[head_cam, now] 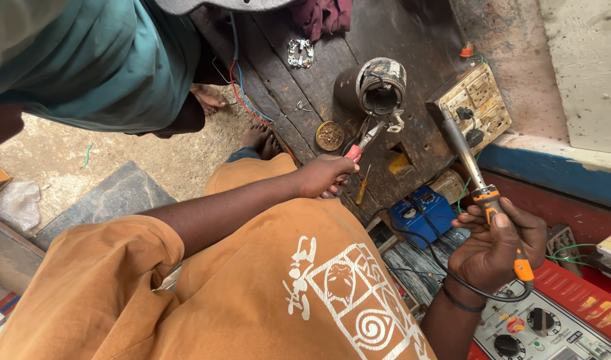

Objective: Soldering wires and repairing a motorcycle starter motor on a workbench.

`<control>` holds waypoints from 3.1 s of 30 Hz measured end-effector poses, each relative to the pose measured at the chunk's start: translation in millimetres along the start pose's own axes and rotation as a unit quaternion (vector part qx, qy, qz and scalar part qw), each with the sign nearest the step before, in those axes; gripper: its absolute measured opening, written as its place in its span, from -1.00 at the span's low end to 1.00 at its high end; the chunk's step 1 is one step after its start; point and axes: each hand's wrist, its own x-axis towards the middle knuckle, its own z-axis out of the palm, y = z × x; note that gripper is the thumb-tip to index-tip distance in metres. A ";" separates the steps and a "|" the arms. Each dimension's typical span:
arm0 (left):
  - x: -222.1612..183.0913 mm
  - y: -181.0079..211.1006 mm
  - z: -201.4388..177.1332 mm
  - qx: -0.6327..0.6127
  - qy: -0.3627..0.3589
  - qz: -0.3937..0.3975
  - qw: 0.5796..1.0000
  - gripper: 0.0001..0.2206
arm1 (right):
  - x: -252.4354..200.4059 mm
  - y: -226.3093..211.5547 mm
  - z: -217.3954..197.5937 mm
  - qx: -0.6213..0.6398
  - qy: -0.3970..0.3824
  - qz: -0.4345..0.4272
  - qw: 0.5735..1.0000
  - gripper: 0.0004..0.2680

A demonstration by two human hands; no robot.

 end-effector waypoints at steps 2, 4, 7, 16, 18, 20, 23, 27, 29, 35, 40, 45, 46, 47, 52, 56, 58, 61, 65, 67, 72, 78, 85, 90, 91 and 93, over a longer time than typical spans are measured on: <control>0.2 0.0 0.4 -0.002 0.002 -0.001 1.000 -0.69 | -0.2 0.6 0.4 -0.001 0.003 0.003 1.000 -0.84; 0.2 0.4 0.4 -0.005 0.003 -0.001 1.000 -0.69 | -0.6 2.6 -0.4 -0.002 0.005 0.007 1.000 -0.84; 1.2 -0.5 -1.0 -0.024 -0.009 -0.010 1.000 -0.69 | -2.7 6.4 -1.8 0.013 0.013 0.005 1.000 -0.84; 3.7 -3.0 -3.7 -0.003 0.004 -0.020 1.000 -0.76 | -12.6 -3.4 6.0 -0.007 0.043 0.011 0.999 -0.84; 11.1 -11.3 -11.6 -0.019 -0.027 -0.003 0.999 -0.76 | -13.7 -4.3 6.5 0.008 0.044 0.008 0.999 -0.84; 10.4 -9.2 -7.4 0.002 0.005 -0.001 1.000 -0.82 | -14.6 -1.7 4.1 0.006 0.046 0.005 0.999 -0.86; 16.7 -14.5 -11.4 0.008 0.031 0.002 0.999 -0.81 | -17.2 1.9 0.3 0.005 0.054 0.008 0.998 -0.86; 6.4 -6.4 -5.5 0.000 0.031 -0.023 0.999 -0.83 | -21.4 6.4 -6.2 0.018 0.052 0.012 0.998 -0.85; -2.4 1.3 0.8 0.005 0.038 -0.031 0.999 -0.83 | -22.9 7.9 -9.2 0.019 0.055 0.012 0.998 -0.86; -2.1 2.3 -0.1 0.027 0.039 -0.046 0.998 -0.80 | -25.5 7.3 -10.2 0.002 0.062 0.011 0.998 -0.85; -1.8 1.0 -2.0 0.066 0.065 -0.048 0.995 -0.76 | -27.0 10.0 -10.3 0.002 0.064 0.012 0.998 -0.85; -23.8 18.8 8.7 0.204 0.034 0.037 0.978 -0.66 | -27.8 10.7 -12.5 0.006 0.064 0.021 0.998 -0.85; -19.7 15.0 3.6 0.204 0.034 0.037 0.978 -0.66 | -27.8 10.5 -12.1 0.005 0.064 0.021 0.998 -0.85; -15.7 10.7 -1.2 0.224 0.016 0.078 0.971 -0.65 | -28.0 10.2 -12.2 0.004 0.063 0.021 0.998 -0.85; -11.6 8.0 -7.9 0.255 -0.017 0.140 0.957 -0.64 | -28.9 10.0 -11.3 -0.003 0.059 0.019 0.998 -0.85; -9.3 2.4 -12.0 0.294 -0.006 0.154 0.943 -0.63 | -30.0 10.2 -11.3 -0.007 0.063 0.028 0.998 -0.86; -13.9 5.5 -8.2 0.340 0.009 0.169 0.925 -0.61 | -30.5 10.4 -10.9 -0.007 0.063 0.030 0.998 -0.86; -31.2 23.8 9.3 0.326 0.034 0.130 0.936 -0.61 | -31.9 11.2 -11.8 -0.006 0.065 0.038 0.997 -0.86; -30.2 13.8 3.2 0.277 0.024 0.093 0.956 -0.59 | -33.8 10.9 -11.7 -0.012 0.059 0.046 0.997 -0.87; -7.7 -9.2 -16.7 0.233 -0.016 0.111 0.966 -0.55 | -34.1 10.6 -9.2 -0.016 0.057 0.046 0.997 -0.87; -8.3 -1.3 -10.4 0.372 0.028 0.201 0.906 -0.51 | -36.1 14.3 -9.5 -0.019 0.065 0.059 0.996 -0.87; -17.1 4.4 -2.8 0.345 0.057 0.184 0.919 -0.59 | -37.8 17.9 -6.6 -0.004 0.056 0.056 0.997 -0.86; -13.0 1.5 5.1 0.429 0.148 0.202 0.868 -0.61 | -37.1 18.2 -3.2 -0.005 0.058 0.068 0.996 -0.86; 2.0 -20.6 -3.1 0.451 0.140 0.238 0.849 -0.61 | -36.3 17.2 -3.5 -0.011 0.058 0.061 0.996 -0.86; 1.2 -20.0 -2.1 0.450 0.141 0.238 0.849 -0.61 | -36.8 17.0 -3.7 -0.011 0.057 0.061 0.996 -0.86; -0.1 -18.3 0.0 0.436 0.143 0.236 0.856 -0.61 | -37.1 16.6 -4.1 -0.028 0.056 0.059 0.996 -0.86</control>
